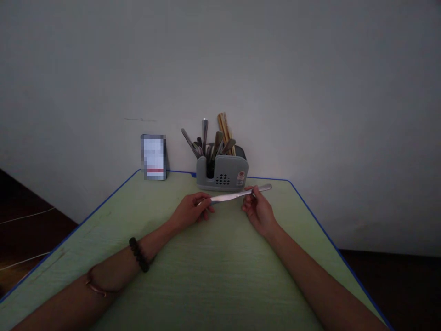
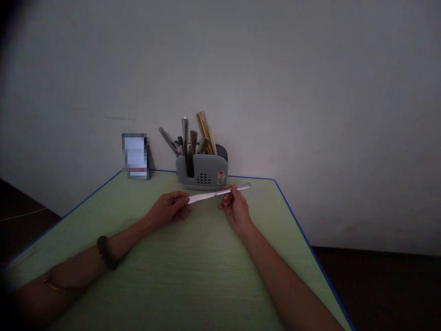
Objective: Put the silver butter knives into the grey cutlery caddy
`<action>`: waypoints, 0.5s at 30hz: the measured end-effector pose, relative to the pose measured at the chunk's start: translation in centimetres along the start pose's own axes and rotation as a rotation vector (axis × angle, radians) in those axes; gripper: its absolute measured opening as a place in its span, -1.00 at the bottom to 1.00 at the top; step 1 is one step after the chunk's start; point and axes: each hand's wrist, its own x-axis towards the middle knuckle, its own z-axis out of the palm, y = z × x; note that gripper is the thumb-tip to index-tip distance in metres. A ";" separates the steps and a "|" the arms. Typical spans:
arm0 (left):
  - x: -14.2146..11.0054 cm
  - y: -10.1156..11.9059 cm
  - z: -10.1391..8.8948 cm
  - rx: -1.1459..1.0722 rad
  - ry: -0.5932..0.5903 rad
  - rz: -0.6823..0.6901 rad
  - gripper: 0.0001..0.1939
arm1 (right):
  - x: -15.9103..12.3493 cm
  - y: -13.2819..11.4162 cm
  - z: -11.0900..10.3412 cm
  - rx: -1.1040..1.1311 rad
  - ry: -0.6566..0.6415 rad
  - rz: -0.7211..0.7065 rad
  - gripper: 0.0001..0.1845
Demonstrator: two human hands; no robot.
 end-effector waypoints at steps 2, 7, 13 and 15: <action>-0.1 0.1 -0.1 0.064 0.003 0.032 -0.66 | -0.1 -0.1 0.1 0.000 -0.012 0.005 -0.71; -0.3 0.5 -0.3 0.139 0.032 0.032 -0.50 | -0.3 -0.4 0.2 0.025 -0.056 0.050 -0.64; -0.3 1.0 -0.3 0.216 0.070 0.063 -0.59 | -0.3 -0.3 0.0 -0.025 -0.091 0.054 -0.60; -0.3 1.1 -0.3 0.245 0.055 0.071 -0.59 | -0.4 -0.1 0.1 -0.058 -0.086 0.043 -0.63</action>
